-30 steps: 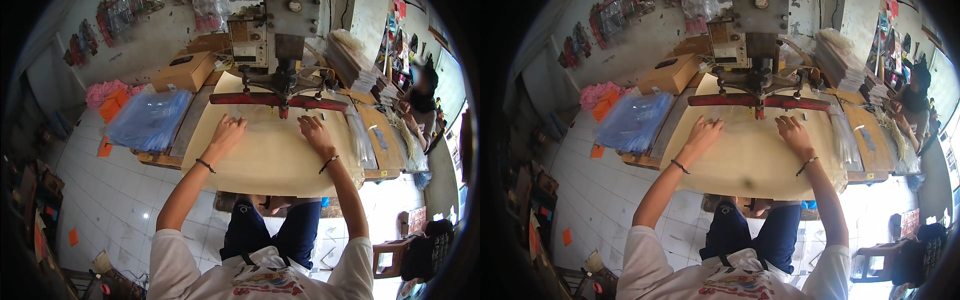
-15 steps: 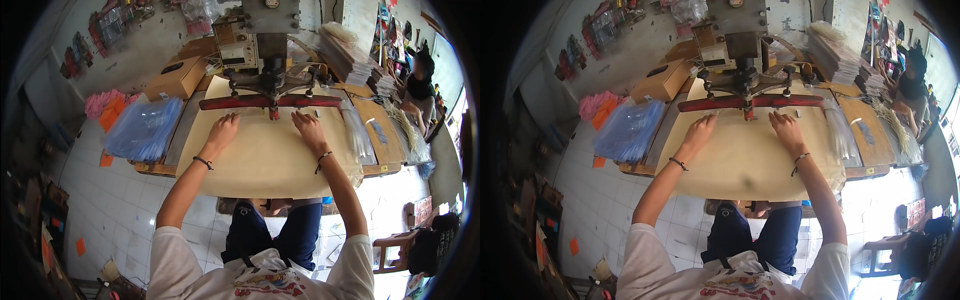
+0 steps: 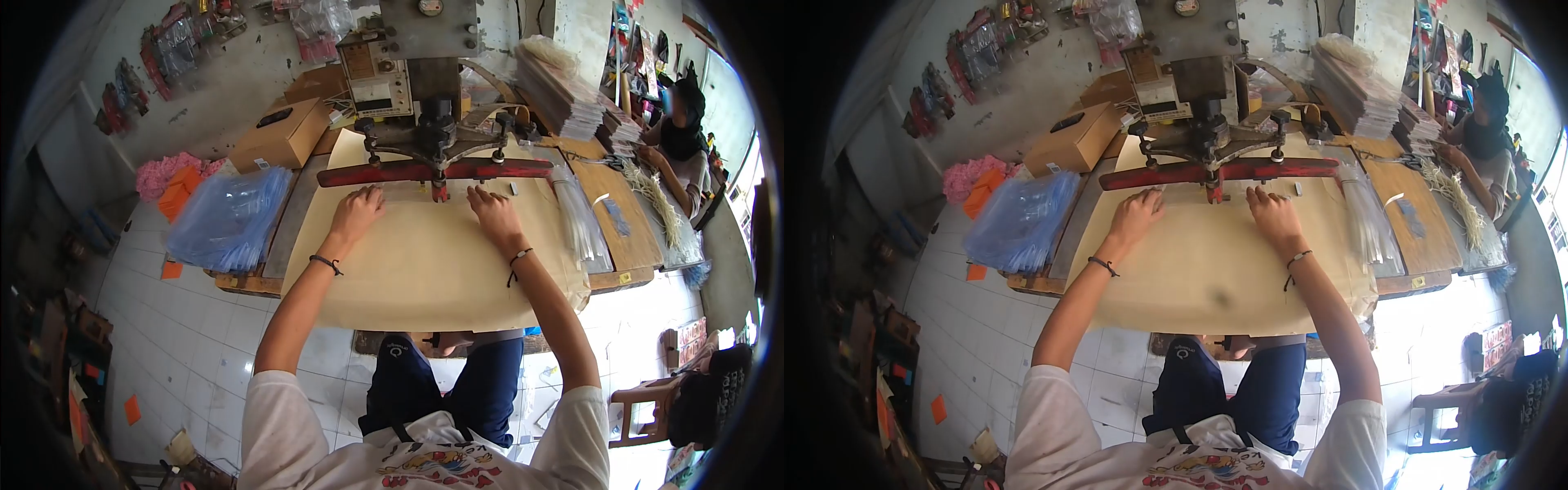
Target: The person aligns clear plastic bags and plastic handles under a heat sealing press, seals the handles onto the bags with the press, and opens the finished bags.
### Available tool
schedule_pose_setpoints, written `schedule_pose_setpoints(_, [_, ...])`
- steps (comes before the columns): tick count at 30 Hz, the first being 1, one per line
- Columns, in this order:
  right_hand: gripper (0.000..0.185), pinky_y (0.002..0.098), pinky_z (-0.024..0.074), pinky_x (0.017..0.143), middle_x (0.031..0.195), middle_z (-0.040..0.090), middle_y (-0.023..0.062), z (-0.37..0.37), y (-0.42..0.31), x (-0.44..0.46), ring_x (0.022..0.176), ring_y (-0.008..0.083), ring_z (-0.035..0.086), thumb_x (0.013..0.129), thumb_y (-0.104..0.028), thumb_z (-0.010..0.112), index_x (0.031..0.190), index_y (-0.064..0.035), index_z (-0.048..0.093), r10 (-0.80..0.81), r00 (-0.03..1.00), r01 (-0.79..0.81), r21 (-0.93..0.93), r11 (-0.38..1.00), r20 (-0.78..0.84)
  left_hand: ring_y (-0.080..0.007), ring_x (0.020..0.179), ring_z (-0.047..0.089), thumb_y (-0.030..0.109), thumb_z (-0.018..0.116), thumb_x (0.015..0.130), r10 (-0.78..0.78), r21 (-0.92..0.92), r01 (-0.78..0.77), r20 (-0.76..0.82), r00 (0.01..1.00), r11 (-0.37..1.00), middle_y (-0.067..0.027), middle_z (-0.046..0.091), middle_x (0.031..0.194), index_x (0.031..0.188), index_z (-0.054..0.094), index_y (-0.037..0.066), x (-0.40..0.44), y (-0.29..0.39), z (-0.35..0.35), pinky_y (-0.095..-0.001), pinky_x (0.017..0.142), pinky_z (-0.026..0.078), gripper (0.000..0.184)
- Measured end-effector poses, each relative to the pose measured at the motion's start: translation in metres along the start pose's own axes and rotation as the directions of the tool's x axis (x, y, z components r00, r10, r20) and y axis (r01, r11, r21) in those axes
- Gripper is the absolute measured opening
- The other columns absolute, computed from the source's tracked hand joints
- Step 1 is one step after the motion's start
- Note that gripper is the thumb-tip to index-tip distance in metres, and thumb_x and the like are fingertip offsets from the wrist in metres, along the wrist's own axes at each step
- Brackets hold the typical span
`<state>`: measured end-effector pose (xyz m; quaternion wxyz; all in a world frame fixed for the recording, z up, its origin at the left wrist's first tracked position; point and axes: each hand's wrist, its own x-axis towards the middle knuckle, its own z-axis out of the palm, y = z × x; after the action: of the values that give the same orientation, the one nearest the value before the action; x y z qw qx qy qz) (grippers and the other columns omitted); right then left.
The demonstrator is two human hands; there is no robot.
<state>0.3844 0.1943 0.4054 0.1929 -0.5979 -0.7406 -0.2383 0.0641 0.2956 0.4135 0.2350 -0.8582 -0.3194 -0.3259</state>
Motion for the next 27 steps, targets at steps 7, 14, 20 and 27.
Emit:
schedule_pose_setpoints(7, [0.035,0.0358,0.0575,0.076,0.112,0.070,0.0098,-0.001,0.002,-0.004,0.087,0.0230,0.073,0.086,-0.008,0.061,0.121,-0.0024,0.063,-0.091,0.980,0.078,-0.076,0.994,-0.176,-0.0273,0.073,0.072,0.014,0.067,0.090,0.071,0.009,-0.071,-0.038,0.997,0.997,-0.0102,0.072,0.089,0.096,0.064,0.006,0.006,-0.005,0.004,-0.0377,0.064,0.060,0.010])
schedule_pose_setpoints(14, [0.035,0.0345,0.0568,0.078,0.112,0.070,0.0094,-0.004,0.002,-0.002,0.087,0.0221,0.072,0.084,-0.008,0.061,0.119,-0.0028,0.064,-0.065,0.994,0.056,-0.110,0.992,-0.085,-0.0239,0.080,0.073,0.007,0.064,0.086,0.134,0.105,-0.142,0.083,0.987,0.984,-0.0080,0.073,0.095,0.102,0.065,0.007,0.007,0.005,-0.007,-0.0354,0.070,0.061,0.016])
schedule_pose_setpoints(20, [0.037,0.0338,0.0567,0.079,0.116,0.070,0.0089,-0.005,0.002,-0.004,0.088,0.0220,0.072,0.084,-0.007,0.061,0.121,-0.0026,0.064,-0.102,0.987,0.089,-0.109,0.990,-0.124,-0.0213,0.078,0.073,0.006,0.064,0.086,0.067,0.109,-0.077,0.095,0.993,0.991,-0.0083,0.071,0.091,0.102,0.062,0.007,0.007,0.003,-0.002,-0.0327,0.062,0.060,0.016])
schedule_pose_setpoints(27, [0.043,0.0329,0.0579,0.076,0.126,0.068,0.0131,0.001,0.004,-0.005,0.084,0.0225,0.074,0.086,-0.007,0.059,0.128,-0.0011,0.058,-0.096,0.982,0.075,-0.132,0.988,-0.163,-0.0253,0.069,0.073,0.006,0.063,0.088,0.102,0.114,-0.098,-0.024,0.995,0.989,-0.0119,0.070,0.089,0.100,0.058,0.004,0.009,0.006,-0.002,-0.0354,0.059,0.060,0.013])
